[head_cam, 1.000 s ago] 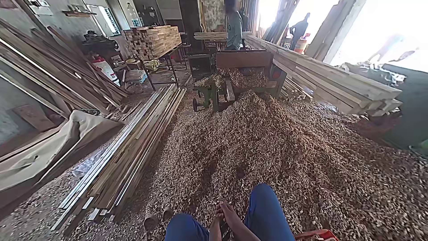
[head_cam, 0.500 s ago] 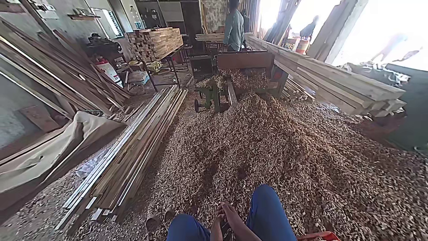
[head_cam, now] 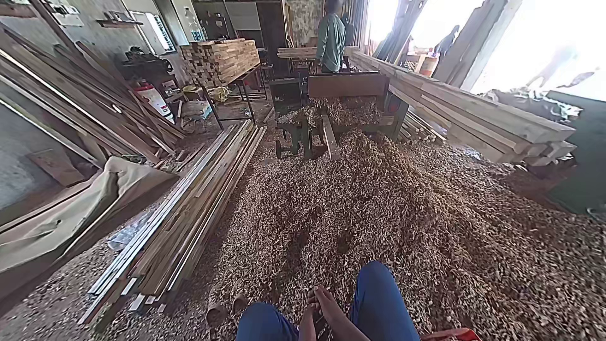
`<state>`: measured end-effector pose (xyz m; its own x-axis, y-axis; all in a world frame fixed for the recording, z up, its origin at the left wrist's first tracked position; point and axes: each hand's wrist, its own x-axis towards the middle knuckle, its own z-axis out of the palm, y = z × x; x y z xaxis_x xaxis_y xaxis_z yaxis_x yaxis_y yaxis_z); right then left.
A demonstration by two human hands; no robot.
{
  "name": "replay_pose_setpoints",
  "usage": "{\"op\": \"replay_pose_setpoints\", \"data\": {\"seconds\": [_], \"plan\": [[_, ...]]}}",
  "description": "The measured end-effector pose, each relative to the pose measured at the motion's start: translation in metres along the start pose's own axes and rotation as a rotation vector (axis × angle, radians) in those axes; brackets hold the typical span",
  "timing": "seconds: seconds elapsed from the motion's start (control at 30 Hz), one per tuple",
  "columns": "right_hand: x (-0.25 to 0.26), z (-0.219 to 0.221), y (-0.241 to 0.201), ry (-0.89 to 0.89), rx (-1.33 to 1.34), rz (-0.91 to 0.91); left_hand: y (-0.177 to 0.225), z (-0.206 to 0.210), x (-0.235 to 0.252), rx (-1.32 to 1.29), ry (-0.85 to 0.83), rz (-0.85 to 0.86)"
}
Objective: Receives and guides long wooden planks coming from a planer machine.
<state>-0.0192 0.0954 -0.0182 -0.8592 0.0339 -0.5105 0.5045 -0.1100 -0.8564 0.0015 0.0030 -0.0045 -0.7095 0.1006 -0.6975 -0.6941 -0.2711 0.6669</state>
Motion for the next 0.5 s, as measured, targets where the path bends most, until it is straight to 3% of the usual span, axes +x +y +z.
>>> {"op": "replay_pose_setpoints", "data": {"seconds": [0.5], "plan": [[0.0018,0.0002,0.0023,-0.006,0.005,0.005,0.0009,0.0006,0.0004,-0.005,0.001,-0.005]]}}
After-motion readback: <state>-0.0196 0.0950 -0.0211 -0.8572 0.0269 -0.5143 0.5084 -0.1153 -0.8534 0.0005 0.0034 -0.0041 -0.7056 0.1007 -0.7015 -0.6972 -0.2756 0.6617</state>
